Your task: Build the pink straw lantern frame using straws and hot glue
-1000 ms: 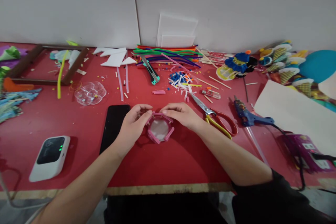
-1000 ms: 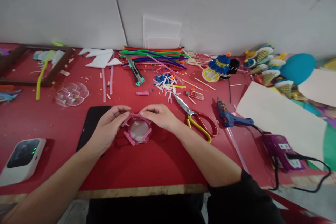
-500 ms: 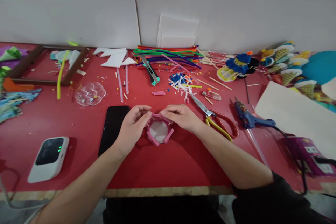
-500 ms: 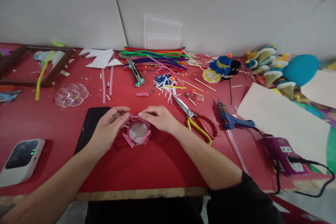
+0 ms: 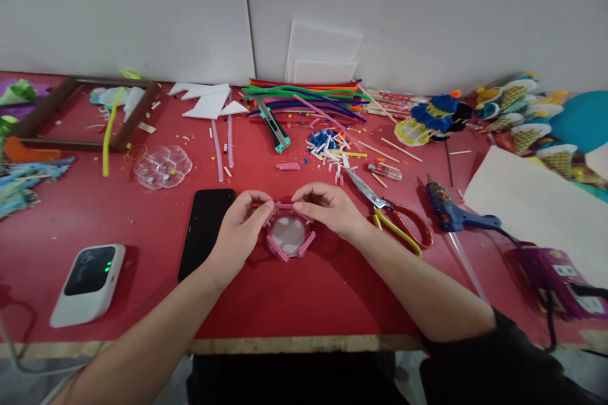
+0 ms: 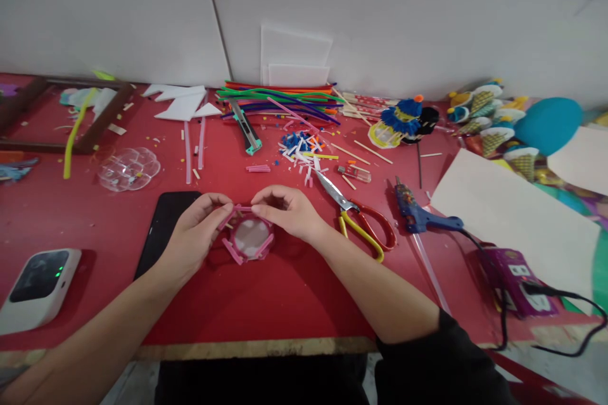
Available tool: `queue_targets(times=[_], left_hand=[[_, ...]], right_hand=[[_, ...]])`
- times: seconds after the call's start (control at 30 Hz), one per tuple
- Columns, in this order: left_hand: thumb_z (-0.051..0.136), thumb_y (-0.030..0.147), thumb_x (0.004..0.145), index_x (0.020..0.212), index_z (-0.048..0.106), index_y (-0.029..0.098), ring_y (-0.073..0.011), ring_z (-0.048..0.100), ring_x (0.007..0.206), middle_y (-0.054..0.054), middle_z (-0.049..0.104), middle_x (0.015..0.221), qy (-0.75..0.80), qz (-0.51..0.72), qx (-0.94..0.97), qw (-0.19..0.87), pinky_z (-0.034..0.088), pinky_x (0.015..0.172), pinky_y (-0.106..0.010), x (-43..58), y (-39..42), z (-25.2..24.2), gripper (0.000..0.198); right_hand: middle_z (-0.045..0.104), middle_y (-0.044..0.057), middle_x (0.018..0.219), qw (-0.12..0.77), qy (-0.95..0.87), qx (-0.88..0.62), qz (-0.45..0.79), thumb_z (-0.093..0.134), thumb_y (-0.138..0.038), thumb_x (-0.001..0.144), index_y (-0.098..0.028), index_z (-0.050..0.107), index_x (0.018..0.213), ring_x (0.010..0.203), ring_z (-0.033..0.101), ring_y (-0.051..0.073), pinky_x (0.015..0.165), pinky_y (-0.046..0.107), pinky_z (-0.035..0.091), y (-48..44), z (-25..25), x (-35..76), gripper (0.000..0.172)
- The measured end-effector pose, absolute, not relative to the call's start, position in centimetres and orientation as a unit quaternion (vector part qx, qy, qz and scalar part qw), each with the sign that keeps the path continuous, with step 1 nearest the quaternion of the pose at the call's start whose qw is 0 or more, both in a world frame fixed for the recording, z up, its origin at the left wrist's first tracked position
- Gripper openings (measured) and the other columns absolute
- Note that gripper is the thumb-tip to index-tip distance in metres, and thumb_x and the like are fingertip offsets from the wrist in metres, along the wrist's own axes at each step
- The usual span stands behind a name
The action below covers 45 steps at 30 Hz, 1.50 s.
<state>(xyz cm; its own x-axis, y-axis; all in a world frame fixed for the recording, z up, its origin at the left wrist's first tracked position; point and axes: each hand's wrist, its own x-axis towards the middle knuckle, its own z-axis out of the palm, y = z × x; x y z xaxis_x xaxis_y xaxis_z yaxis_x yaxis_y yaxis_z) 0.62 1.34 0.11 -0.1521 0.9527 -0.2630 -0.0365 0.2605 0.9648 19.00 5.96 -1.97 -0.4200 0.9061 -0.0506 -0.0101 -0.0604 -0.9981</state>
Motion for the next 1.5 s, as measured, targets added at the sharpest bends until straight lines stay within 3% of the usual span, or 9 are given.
queue_targets(times=[0.1,0.33,0.53,0.97,1.2,1.27,1.37,1.5], left_hand=[[0.070,0.032,0.074,0.083,0.058,0.021,-0.0116,0.057,0.060,0.004,0.061,0.068,0.586,0.479,0.361,0.545,0.046,0.058,-0.024,0.8,1.3,0.1,0.020],[0.073,0.033,0.072,0.091,0.060,0.021,-0.0151,0.067,0.078,-0.001,0.068,0.088,0.565,0.501,0.361,0.548,0.054,0.074,-0.029,1.2,1.4,-0.1,0.026],[0.071,0.035,0.075,0.093,0.060,0.021,-0.0173,0.069,0.082,-0.002,0.070,0.088,0.574,0.476,0.374,0.550,0.054,0.073,-0.030,1.1,1.5,-0.4,0.025],[0.069,0.034,0.078,0.097,0.058,0.021,-0.0184,0.071,0.085,-0.004,0.072,0.092,0.574,0.470,0.395,0.541,0.056,0.075,-0.032,0.9,1.4,-0.7,0.026],[0.071,0.031,0.077,0.097,0.058,0.020,-0.0154,0.069,0.078,-0.001,0.070,0.089,0.564,0.480,0.373,0.558,0.055,0.076,-0.031,1.0,1.4,-0.6,0.026],[0.071,0.030,0.076,0.096,0.058,0.020,-0.0149,0.068,0.075,-0.001,0.070,0.086,0.563,0.481,0.367,0.563,0.054,0.076,-0.031,0.9,1.4,-0.6,0.026],[0.072,0.029,0.075,0.095,0.058,0.019,-0.0147,0.068,0.075,0.000,0.070,0.085,0.555,0.482,0.360,0.574,0.054,0.078,-0.031,0.8,1.4,-0.5,0.027],[0.074,0.029,0.074,0.104,0.057,0.019,-0.0155,0.068,0.077,-0.001,0.072,0.086,0.534,0.483,0.361,0.593,0.052,0.080,-0.032,0.6,1.2,-0.3,0.036]], right_hand=[[0.074,0.002,0.086,0.381,-0.574,-0.362,0.628,0.076,-0.036,0.076,-0.021,0.074,0.088,0.076,0.066,0.013,0.070,0.027,0.052,5.9,-2.0,19.1,0.020],[0.070,0.002,0.085,0.373,-0.611,-0.339,0.610,0.065,-0.030,0.081,-0.023,0.079,0.087,0.078,0.064,0.015,0.077,0.030,0.050,6.0,-1.4,19.4,0.016],[0.064,0.001,0.080,0.369,-0.622,-0.348,0.597,0.062,-0.028,0.080,-0.024,0.080,0.085,0.075,0.060,0.015,0.077,0.032,0.048,5.9,-1.1,19.4,0.019],[0.066,0.002,0.082,0.368,-0.623,-0.351,0.595,0.060,-0.026,0.078,-0.024,0.080,0.082,0.078,0.061,0.015,0.081,0.033,0.048,5.9,-1.0,19.3,0.020],[0.059,-0.004,0.075,0.403,-0.534,-0.376,0.641,0.064,-0.027,0.074,-0.023,0.071,0.102,0.062,0.052,0.010,0.063,0.026,0.045,5.8,-2.1,18.6,0.030],[0.057,-0.005,0.071,0.410,-0.518,-0.392,0.641,0.063,-0.027,0.073,-0.022,0.068,0.100,0.058,0.052,0.009,0.059,0.025,0.045,6.0,-2.3,18.5,0.028],[0.059,-0.005,0.071,0.419,-0.540,-0.434,0.586,0.061,-0.028,0.074,-0.021,0.066,0.095,0.056,0.054,0.010,0.057,0.025,0.046,6.8,-1.5,19.1,0.023],[0.070,0.002,0.087,0.408,-0.686,-0.490,0.349,0.061,-0.022,0.081,-0.020,0.069,0.098,0.074,0.063,0.014,0.068,0.027,0.049,8.6,1.5,21.1,0.019]])
